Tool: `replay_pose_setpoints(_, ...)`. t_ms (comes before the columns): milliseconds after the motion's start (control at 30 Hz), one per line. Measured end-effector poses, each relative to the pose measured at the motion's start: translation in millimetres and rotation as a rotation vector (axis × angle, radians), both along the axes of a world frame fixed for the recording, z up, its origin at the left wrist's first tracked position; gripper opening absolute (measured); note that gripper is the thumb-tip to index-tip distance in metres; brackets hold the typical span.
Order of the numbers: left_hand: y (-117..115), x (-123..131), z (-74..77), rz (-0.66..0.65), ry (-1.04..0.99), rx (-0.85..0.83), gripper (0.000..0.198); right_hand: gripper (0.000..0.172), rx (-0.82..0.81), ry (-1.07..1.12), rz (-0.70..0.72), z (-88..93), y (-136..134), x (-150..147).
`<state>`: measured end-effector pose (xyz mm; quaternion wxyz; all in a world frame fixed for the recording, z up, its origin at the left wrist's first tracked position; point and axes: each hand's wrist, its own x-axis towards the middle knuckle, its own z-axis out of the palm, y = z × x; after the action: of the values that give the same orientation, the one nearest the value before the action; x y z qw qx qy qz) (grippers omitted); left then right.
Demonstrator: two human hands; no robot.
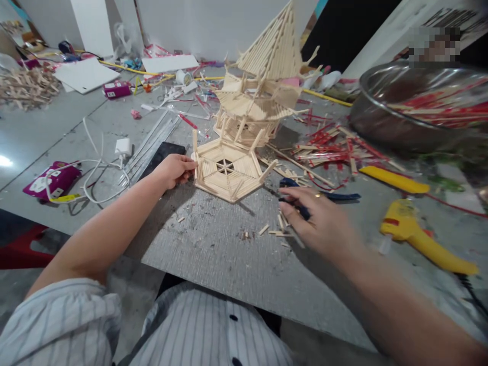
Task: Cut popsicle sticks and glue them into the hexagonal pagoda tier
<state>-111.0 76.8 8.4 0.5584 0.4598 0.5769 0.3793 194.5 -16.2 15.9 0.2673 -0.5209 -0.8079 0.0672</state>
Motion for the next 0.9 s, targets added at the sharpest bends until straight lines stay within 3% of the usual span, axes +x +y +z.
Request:
replay_pose_setpoints(133, 0, 2, 0.6, -0.001, 0.007, -0.019, 0.031, 0.038, -0.145, 0.055, 0.139, -9.8, 17, -35)
replay_pose_setpoints(233, -1, 5, 1.5, 0.003, 0.043, -0.033, 0.032, 0.039, -0.138, 0.106, 0.176, -21.4, 32, -54)
replay_pose_setpoints(333, -2, 7, 2.2, 0.013, 0.062, -0.052, 0.029, 0.028, -0.112, 0.142, 0.223, -25.6, 39, -64)
replay_pose_setpoints(433, -3, 8, 3.3, 0.039, 0.015, -0.077, 0.025, 0.016, -0.101, 0.172, 0.27, -24.3, 40, -68)
replay_pose_setpoints(633, -6, 11, 9.7, 0.037, -0.003, -0.162, 0.021, 0.008, 0.009, 0.201, 0.323, -25.8, 37, -66)
replay_pose_setpoints(900, -9, 16, 12.2, -0.037, 0.023, -0.19, 0.019, 0.007, -0.02, 0.168, 0.402, -20.2, 32, -60)
